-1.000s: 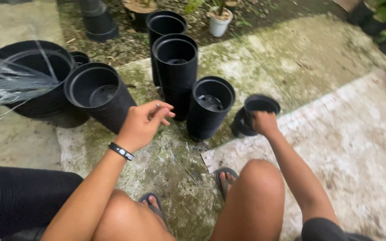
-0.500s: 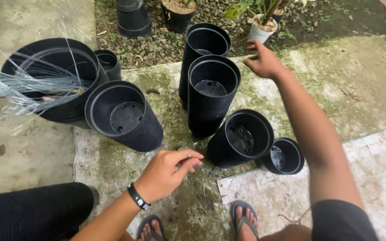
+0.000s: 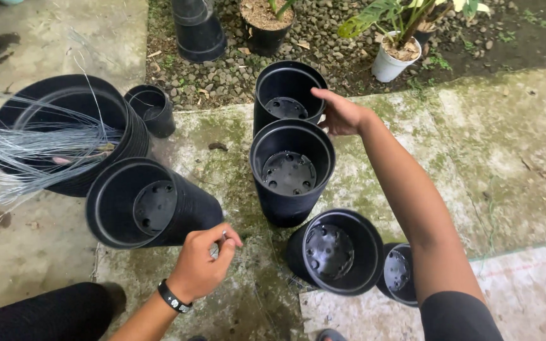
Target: The person sits on the ground and assembles hanging planters by threading wire through the drainage holes of black plastic pots. They bend the wire ends to secure them and stack the finished pots.
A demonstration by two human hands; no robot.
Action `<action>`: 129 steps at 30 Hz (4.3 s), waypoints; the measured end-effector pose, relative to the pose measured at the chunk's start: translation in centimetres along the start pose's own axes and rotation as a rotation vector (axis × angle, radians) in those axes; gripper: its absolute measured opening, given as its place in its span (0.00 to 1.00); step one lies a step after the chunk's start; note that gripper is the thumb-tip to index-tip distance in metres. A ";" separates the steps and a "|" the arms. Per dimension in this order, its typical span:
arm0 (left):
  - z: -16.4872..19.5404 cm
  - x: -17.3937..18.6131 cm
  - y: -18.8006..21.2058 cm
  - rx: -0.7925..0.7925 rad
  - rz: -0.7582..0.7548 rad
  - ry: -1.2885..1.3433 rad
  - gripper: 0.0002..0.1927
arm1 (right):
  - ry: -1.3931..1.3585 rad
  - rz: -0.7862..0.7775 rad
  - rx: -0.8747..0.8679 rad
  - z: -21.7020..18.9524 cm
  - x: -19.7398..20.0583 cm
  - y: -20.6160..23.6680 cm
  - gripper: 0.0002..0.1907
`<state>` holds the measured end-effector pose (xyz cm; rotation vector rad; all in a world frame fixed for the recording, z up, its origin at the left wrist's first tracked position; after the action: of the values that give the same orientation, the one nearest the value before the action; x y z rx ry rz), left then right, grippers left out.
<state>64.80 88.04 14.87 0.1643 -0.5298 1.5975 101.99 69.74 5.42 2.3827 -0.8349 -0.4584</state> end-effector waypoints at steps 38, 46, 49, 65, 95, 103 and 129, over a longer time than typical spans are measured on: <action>1.0 0.0 1.0 0.112 -0.007 -0.048 0.08 | -0.595 0.230 0.226 4.1 3.3 3.0 0.24; -0.3 -1.0 0.6 0.096 -0.038 -0.054 0.08 | -0.667 0.202 0.371 7.6 3.1 11.3 0.34; -0.7 -1.3 0.7 0.095 -0.039 -0.035 0.07 | -0.761 0.259 0.465 10.0 3.5 15.5 0.34; -0.5 -5.0 0.8 -0.019 -0.183 -0.049 0.07 | -0.759 0.562 0.700 17.2 4.0 35.9 0.40; 15.1 -9.5 10.7 -0.564 -0.369 0.011 0.04 | -0.278 0.778 -0.413 48.0 -5.6 50.1 0.19; 14.9 -10.1 12.0 -0.602 -0.351 -0.067 0.07 | -0.027 0.605 -0.305 50.9 -11.5 32.3 0.10; 6.7 -9.4 8.2 -0.047 -0.580 -0.165 0.05 | -0.021 1.038 0.355 53.6 -29.1 34.0 0.17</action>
<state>56.44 76.59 14.91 0.3803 -0.5827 1.0103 38.82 45.45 -11.81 1.8490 -2.0911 0.1072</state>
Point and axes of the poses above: each hand's wrist, its own y-axis away from the middle knuckle, its own x-axis out of the back of the hand, z = x × y, the point moved 7 cm from there along -y, towards the middle knuckle, and after that the axes turned 6 degrees about -x, right-handed, at the moved point
